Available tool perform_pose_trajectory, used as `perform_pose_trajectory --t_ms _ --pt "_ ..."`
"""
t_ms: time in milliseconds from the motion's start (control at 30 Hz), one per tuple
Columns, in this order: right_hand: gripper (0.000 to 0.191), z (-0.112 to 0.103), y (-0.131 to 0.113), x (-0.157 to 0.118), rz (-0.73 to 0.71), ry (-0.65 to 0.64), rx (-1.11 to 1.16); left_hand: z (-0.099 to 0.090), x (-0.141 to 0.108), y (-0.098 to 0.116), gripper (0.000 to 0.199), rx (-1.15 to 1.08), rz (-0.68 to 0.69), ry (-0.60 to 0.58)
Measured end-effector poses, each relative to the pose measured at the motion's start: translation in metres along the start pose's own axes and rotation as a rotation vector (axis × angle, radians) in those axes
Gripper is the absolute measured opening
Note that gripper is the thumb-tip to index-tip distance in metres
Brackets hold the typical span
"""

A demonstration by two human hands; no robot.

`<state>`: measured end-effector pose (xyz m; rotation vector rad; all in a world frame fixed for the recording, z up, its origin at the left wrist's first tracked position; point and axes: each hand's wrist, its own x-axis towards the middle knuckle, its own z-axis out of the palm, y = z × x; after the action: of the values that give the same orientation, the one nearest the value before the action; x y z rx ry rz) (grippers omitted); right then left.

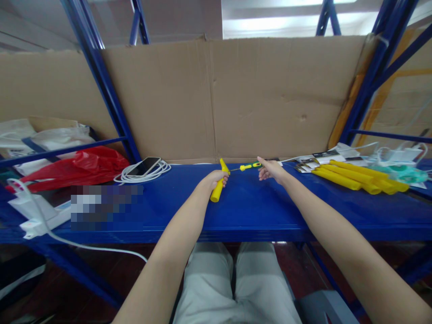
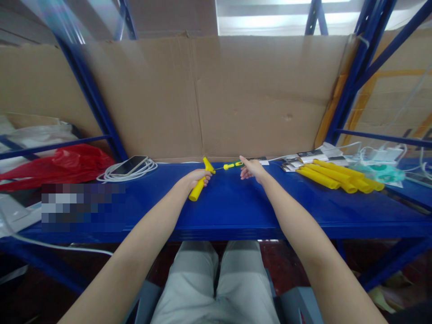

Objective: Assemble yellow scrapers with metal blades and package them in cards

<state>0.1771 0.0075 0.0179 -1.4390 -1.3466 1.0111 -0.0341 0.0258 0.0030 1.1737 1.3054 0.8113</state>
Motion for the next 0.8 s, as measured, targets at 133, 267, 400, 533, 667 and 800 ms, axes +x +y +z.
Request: perform_pose_trajectory --t_ms 133,267,400,533,667,800 --pt "0.046 -0.0003 0.0002 0.0003 0.022 0.043 -0.06 0.0001 -0.0002 -0.0001 0.017 0.007 0.007 -0.006" --pt "0.048 -0.0005 0.0017 0.0018 0.047 0.06 -0.097 0.0008 -0.0018 0.0006 0.015 0.012 -0.004 0.0" --pt "0.046 -0.0008 0.0023 0.0019 0.071 0.075 -0.081 0.0015 -0.0034 0.0012 0.015 0.021 0.002 -0.007" --pt "0.044 -0.0018 0.003 0.0024 0.081 0.06 -0.057 0.0022 -0.0044 0.0013 0.016 0.021 0.012 -0.01" --pt "0.045 -0.0035 0.0049 0.0051 0.104 0.032 -0.028 0.0029 -0.0053 0.0015 0.016 0.038 0.007 -0.003" --pt "0.046 -0.0043 0.0055 0.0066 0.142 0.011 -0.035 0.0031 -0.0049 0.0012 0.017 0.047 0.017 -0.007"
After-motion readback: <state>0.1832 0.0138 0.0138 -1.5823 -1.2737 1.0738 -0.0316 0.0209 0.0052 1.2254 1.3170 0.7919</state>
